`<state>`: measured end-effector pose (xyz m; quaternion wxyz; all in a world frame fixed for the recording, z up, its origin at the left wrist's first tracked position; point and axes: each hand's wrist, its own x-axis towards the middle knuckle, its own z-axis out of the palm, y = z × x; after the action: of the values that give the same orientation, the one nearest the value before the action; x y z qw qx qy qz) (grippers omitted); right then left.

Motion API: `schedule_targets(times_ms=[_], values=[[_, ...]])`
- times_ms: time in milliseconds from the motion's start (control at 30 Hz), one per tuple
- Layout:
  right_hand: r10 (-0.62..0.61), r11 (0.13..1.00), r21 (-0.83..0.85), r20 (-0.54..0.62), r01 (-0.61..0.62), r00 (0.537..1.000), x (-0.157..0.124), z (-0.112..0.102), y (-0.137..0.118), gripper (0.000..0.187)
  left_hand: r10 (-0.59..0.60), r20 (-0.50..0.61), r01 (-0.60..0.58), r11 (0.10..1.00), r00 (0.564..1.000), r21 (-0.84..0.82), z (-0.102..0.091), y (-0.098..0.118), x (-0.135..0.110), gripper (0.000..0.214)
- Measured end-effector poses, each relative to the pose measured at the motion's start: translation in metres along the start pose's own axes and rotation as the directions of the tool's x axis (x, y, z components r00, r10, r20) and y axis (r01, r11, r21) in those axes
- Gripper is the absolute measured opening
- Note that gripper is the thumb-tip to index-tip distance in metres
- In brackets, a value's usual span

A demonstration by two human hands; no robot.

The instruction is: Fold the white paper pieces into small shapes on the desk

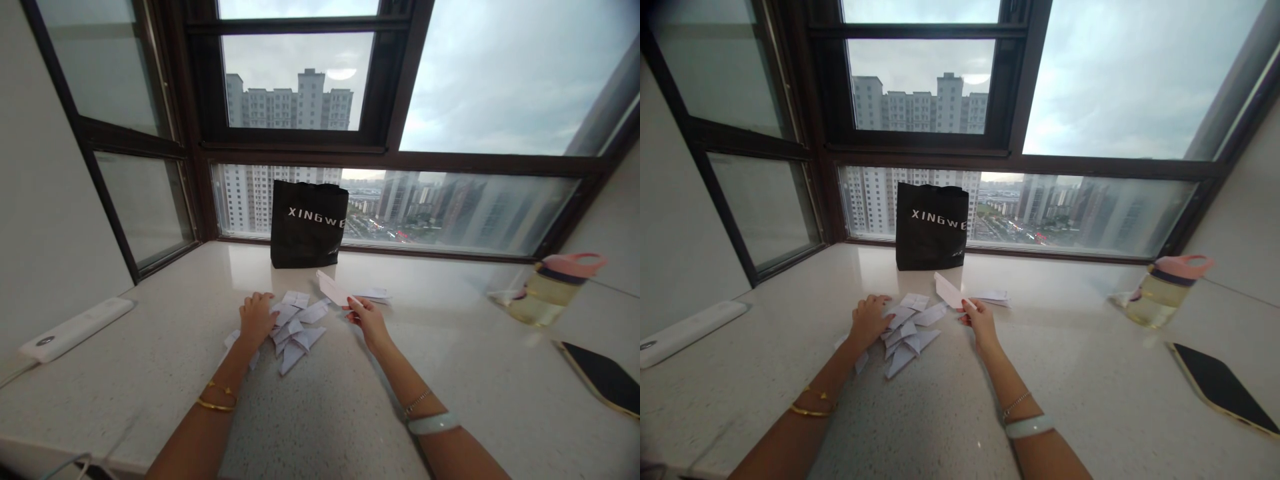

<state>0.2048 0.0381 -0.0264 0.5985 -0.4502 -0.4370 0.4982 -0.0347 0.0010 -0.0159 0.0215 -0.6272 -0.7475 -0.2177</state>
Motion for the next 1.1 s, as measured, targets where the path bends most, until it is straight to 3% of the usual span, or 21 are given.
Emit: schedule_targets(times_ms=[67,133,200,267,367,467,600,800,867,933,1000,1100], values=[[-0.02,0.999,-0.032,-0.015,0.019,1.0,0.002,-0.001,0.001,0.031,0.031,-0.095,-0.032,0.999,0.995,-0.005,-0.001,0.004,0.0,0.034],[-0.085,0.991,-0.106,-0.022,0.082,0.996,0.004,-0.001,0.001,0.032,0.159,-0.111,-0.163,0.986,0.981,-0.029,0.0,0.012,-0.001,0.029],[-0.22,0.944,-0.251,0.008,0.215,0.975,0.006,-0.003,0.0,0.031,0.351,-0.031,-0.352,0.936,0.936,-0.028,0.003,0.021,-0.002,0.026],[-0.36,0.845,-0.402,0.059,0.352,0.931,0.007,-0.004,-0.002,0.029,0.501,0.093,-0.503,0.864,0.861,0.005,0.006,0.03,-0.003,0.023],[-0.451,0.748,-0.504,0.092,0.432,0.888,0.008,-0.006,-0.003,0.031,0.579,0.194,-0.6,0.798,0.792,0.064,0.011,0.043,-0.003,0.024],[-0.446,0.78,-0.459,0.069,0.425,0.892,0.009,-0.006,-0.002,0.037,0.539,0.232,-0.567,0.82,0.81,0.074,0.017,0.056,0.001,0.028],[-0.34,0.908,-0.263,-0.008,0.326,0.941,0.01,-0.007,0.0,0.045,0.426,0.253,-0.454,0.889,0.869,0.064,0.025,0.073,0.004,0.026],[-0.18,0.984,-0.01,-0.053,0.18,0.982,0.008,-0.007,-0.006,0.04,0.334,0.142,-0.337,0.941,0.932,-0.002,0.016,0.071,0.006,0.031],[-0.139,0.987,0.075,-0.044,0.142,0.989,0.005,-0.004,-0.01,0.039,0.28,0.07,-0.264,0.947,0.957,-0.186,0.012,0.063,0.006,0.033],[-0.105,0.984,0.142,-0.011,0.106,0.994,0.001,0.002,-0.012,0.036,0.204,0.023,-0.162,0.835,0.979,-0.525,0.011,0.054,0.004,0.033],[-0.089,0.979,0.186,0.036,0.08,0.995,-0.004,0.009,-0.015,0.032,0.099,0.04,-0.026,0.59,0.994,-0.807,0.013,0.048,0.001,0.031],[-0.115,0.976,0.197,0.097,0.094,0.989,-0.012,0.018,-0.017,0.031,-0.038,0.151,0.155,0.276,0.988,-0.949,0.017,0.046,-0.005,0.032]])
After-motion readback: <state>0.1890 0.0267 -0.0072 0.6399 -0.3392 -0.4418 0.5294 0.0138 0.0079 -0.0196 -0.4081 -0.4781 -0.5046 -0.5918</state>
